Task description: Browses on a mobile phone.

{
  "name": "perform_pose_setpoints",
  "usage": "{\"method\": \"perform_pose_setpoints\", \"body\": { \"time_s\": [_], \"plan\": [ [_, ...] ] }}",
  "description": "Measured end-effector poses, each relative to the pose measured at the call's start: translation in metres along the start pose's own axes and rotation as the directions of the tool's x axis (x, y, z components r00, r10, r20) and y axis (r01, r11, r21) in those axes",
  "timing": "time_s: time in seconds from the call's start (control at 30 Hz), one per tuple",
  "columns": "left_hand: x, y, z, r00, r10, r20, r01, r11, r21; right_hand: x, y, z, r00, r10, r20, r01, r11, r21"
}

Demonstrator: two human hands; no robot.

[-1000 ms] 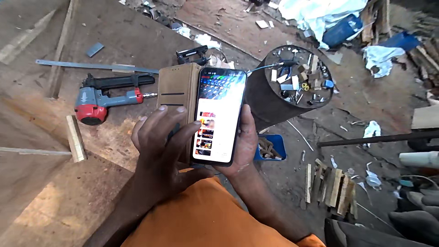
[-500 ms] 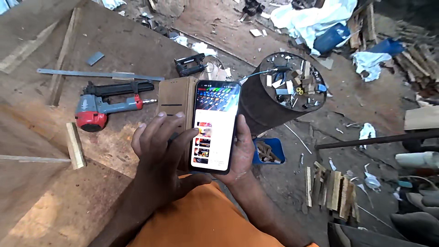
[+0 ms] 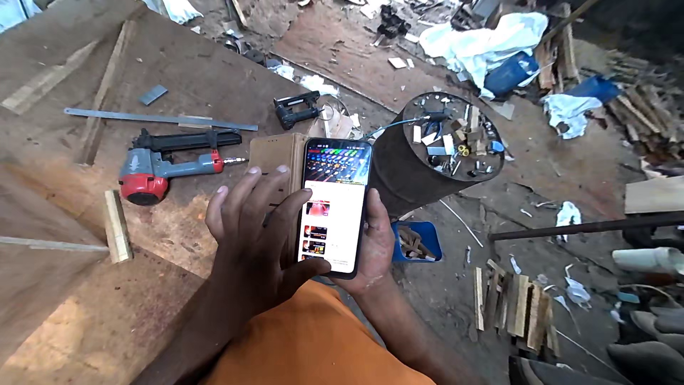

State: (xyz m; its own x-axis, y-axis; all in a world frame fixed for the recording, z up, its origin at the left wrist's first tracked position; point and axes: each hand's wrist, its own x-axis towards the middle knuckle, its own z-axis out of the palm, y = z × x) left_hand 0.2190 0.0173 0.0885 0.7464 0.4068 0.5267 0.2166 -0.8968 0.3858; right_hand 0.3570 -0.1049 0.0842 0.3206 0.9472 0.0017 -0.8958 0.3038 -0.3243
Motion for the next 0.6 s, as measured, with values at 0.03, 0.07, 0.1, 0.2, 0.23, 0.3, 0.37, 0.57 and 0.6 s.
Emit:
{"method": "perform_pose_setpoints", "body": {
  "time_s": [0.03, 0.07, 0.1, 0.2, 0.23, 0.3, 0.37, 0.57, 0.6],
  "plan": [
    [0.000, 0.000, 0.000, 1.000, 0.004, 0.002, -0.004, 1.000, 0.001, 0.001, 0.000, 0.000, 1.000, 0.001, 0.004, -0.001, 1.000, 0.017],
    [0.000, 0.001, -0.001, 1.000, 0.003, 0.004, -0.003, 1.000, -0.002, 0.001, 0.000, 0.000, 1.000, 0.003, 0.003, -0.003, 1.000, 0.023],
    [0.000, 0.001, -0.001, 1.000, 0.001, 0.001, -0.001, 1.000, -0.013, 0.000, 0.000, 0.000, 1.000, 0.007, 0.001, -0.007, 1.000, 0.027],
    [-0.004, 0.001, -0.001, 0.999, 0.002, -0.044, -0.005, 0.998, -0.065, 0.000, -0.001, 0.000, 1.000, 0.004, 0.016, -0.005, 0.999, 0.050],
    [-0.006, 0.001, -0.001, 0.998, 0.003, -0.067, -0.009, 0.997, -0.081, 0.000, -0.001, 0.000, 1.000, -0.002, 0.023, 0.001, 0.999, 0.054],
    [-0.008, 0.002, -0.002, 0.996, 0.000, -0.091, -0.010, 0.994, -0.104, 0.000, -0.002, 0.000, 1.000, -0.010, 0.023, 0.008, 0.998, 0.060],
    [-0.009, 0.000, -0.001, 0.995, 0.008, -0.099, -0.018, 0.995, -0.099, 0.000, -0.002, 0.000, 1.000, -0.013, 0.015, 0.012, 0.998, 0.063],
    [-0.012, -0.002, -0.002, 0.997, -0.014, -0.080, 0.004, 0.991, -0.131, 0.003, 0.000, 0.002, 1.000, -0.009, -0.003, 0.009, 0.999, 0.043],
    [-0.012, -0.003, -0.003, 0.997, -0.011, -0.083, -0.001, 0.990, -0.140, 0.004, 0.000, 0.002, 1.000, -0.012, -0.004, 0.012, 0.999, 0.037]
  ]
}}
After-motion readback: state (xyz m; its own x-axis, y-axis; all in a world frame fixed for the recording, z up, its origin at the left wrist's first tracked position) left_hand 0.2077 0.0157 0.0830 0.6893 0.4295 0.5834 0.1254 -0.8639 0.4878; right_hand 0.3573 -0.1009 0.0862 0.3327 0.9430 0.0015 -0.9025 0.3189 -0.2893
